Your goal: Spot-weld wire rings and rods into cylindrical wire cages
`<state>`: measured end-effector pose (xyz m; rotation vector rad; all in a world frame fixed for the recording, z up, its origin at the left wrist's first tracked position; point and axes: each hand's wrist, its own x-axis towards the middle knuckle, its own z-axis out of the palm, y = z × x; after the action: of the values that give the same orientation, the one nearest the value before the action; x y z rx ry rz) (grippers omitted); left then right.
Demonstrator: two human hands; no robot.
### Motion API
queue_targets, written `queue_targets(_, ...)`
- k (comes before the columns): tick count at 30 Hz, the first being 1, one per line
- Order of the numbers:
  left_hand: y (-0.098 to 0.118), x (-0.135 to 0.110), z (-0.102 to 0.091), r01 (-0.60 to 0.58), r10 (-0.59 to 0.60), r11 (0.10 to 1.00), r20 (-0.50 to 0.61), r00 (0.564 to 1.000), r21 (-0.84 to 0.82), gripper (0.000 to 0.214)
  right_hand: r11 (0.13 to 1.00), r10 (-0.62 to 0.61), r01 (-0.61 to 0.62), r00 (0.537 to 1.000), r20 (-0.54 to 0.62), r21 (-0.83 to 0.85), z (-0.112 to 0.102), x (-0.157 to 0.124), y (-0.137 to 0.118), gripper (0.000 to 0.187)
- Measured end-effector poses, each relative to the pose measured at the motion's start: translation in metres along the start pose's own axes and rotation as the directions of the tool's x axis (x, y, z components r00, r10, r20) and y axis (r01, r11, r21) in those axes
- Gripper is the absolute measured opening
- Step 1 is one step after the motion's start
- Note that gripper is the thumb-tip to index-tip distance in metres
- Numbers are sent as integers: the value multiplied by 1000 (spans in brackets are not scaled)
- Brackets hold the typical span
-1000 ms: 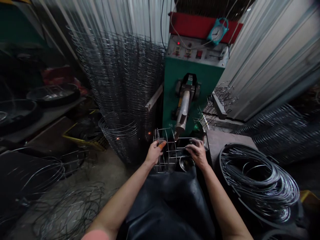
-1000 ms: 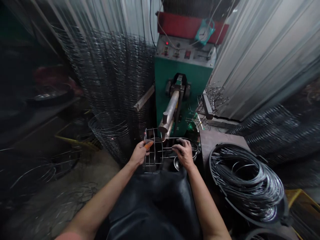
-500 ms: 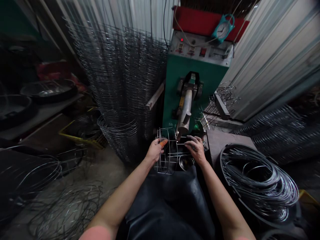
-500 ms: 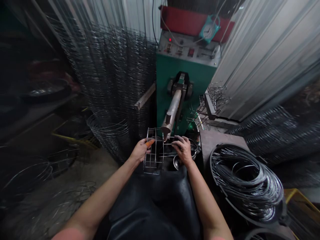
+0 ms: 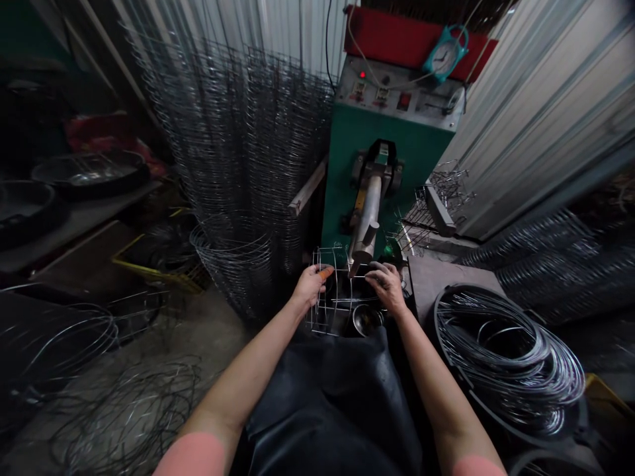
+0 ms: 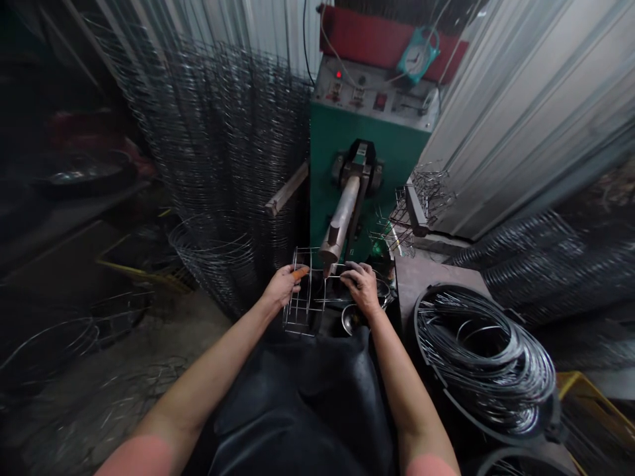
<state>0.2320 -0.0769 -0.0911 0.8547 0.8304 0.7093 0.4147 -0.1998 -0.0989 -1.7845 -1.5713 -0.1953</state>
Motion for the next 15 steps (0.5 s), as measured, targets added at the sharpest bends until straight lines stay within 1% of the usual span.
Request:
queue_targets(4,2,4,3,15,-16,1000,15,1000,15,35,999,25,-25,1000,-5,20,5,0,1,16)
queue_targets(6,4,3,3,17,-18,999,37,999,28,35,998,40,-39,999,-8,44,5,1,-6,17)
queue_targets(8,6,-3,-1,13,-16,999,64,998,44,35,994,56,-56,998,4,90,-3,-1,-16,19)
queue_targets(9,6,-9,-6,12,-16,998,79,997,58,35,989,66,-68,998,20,127,-10,-5,-22,18)
queue_targets(11,7,-24,-25,15,-27,995,120,992,101,35,968,115,-124,992,50,217,-32,-21,-27,21)
queue_targets(13,9,-45,-51,30,-53,991,180,982,129,35,926,232,-234,972,45,297,-59,-48,-23,33)
queue_targets(15,12,-66,-77,68,-87,994,231,969,91,32,872,371,-362,928,36,329,-79,-85,-12,42)
